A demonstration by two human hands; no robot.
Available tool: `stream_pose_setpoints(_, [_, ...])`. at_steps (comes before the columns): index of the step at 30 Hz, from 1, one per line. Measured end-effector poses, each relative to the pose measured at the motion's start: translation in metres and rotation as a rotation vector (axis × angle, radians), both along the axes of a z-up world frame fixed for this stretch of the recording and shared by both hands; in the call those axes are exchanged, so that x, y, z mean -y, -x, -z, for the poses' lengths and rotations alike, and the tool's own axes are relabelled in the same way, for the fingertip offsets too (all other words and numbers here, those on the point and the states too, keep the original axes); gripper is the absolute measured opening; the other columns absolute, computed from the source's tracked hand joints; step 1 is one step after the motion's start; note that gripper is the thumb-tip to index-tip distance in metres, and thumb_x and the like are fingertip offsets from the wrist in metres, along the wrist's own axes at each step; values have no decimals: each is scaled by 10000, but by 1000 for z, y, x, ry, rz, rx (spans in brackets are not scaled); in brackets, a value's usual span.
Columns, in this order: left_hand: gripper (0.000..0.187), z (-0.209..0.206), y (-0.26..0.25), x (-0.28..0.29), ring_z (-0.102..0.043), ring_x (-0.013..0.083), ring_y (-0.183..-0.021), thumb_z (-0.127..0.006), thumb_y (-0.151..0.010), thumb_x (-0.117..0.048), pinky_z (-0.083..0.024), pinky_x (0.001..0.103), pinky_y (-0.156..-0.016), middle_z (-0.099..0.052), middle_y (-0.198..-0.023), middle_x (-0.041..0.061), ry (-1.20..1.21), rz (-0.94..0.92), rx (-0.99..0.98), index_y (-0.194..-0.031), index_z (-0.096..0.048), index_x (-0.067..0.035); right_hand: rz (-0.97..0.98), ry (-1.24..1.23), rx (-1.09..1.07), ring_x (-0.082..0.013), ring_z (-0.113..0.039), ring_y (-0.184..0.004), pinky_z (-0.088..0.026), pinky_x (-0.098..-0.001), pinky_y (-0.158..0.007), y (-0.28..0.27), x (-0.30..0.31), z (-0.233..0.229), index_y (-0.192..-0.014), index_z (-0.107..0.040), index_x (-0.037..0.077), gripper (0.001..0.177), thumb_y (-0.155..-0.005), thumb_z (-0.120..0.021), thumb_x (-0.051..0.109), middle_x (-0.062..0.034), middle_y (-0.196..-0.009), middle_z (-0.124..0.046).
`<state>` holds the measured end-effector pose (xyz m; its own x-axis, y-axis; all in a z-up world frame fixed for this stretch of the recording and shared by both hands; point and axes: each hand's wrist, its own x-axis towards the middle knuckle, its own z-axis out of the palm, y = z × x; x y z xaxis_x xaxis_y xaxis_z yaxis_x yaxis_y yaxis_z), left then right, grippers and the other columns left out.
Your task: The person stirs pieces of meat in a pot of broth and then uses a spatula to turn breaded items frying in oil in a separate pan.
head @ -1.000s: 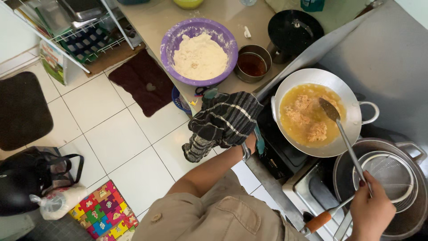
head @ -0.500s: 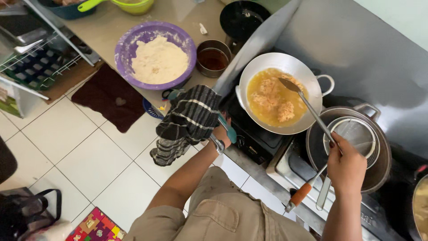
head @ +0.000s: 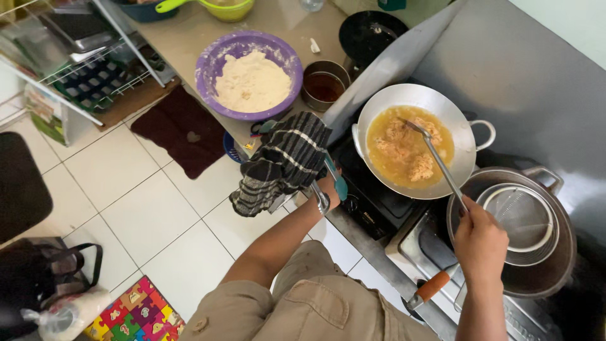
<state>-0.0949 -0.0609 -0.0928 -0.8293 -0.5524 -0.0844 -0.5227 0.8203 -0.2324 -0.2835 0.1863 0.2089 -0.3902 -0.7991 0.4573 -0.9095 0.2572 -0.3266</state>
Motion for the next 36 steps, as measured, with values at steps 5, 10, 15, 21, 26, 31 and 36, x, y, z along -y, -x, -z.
stream_pose_setpoints(5, [515,7,19,10,-480,336,-1378,-354,-1052,-133,-379,350,-1121,-448,-1543,250,-681,-434,-810,-1557,-315,-37,14,-68,-36,-397,-689,-869,-541,-482,-790,10,-14,0,-1268,-742,87,296,-1007,-605,55,-205,-993,-712])
stream_pose_setpoints(10, [536,14,22,6,-491,351,-1365,-377,-1034,-113,-397,363,-1116,-452,-1530,275,-771,-519,-891,-1556,-318,-8,-12,-22,-105,-339,-702,-868,-551,-423,-814,20,-36,-5,-1260,-741,91,206,-1091,-624,96,-172,-1012,-720])
stream_pose_setpoints(15, [558,19,18,3,-502,367,-1352,-399,-1015,-93,-415,376,-1110,-456,-1518,299,-644,-445,-807,-1555,-321,22,12,-79,-100,-299,-708,-836,-555,-379,-783,29,-55,-23,-1289,-744,120,210,-1122,-617,108,-122,-1013,-735])
stream_pose_setpoints(21, [585,24,6,5,-515,385,-1337,-426,-992,-69,-436,391,-1104,-461,-1503,329,-452,-278,-762,-1554,-325,58,-7,-71,-121,-355,-691,-862,-544,-430,-769,9,-45,-32,-1245,-743,121,231,-1036,-648,105,-140,-1014,-720])
stream_pose_setpoints(26, [629,28,2,3,-471,474,-1356,-468,-921,-78,-441,443,-1082,-367,-1525,387,-183,-172,-694,-1515,-339,84,21,-50,-94,-390,-675,-833,-531,-469,-733,-1,-28,-31,-1228,-745,116,266,-995,-634,52,-152,-953,-695])
stream_pose_setpoints(31, [699,28,-9,2,-480,519,-1333,-503,-870,-75,-495,482,-1013,-279,-1558,400,-255,-183,-702,-1524,-321,93,6,-12,-59,-391,-678,-803,-535,-462,-716,-1,-15,-24,-1200,-738,69,260,-962,-639,27,-166,-922,-694])
stream_pose_setpoints(36, [772,6,-15,-6,-488,564,-1310,-539,-820,-71,-549,521,-944,-190,-1590,413,-276,-200,-648,-1534,-302,101,13,64,47,-369,-710,-855,-549,-428,-754,4,-20,-29,-1226,-724,47,274,-974,-622,13,-188,-985,-720])
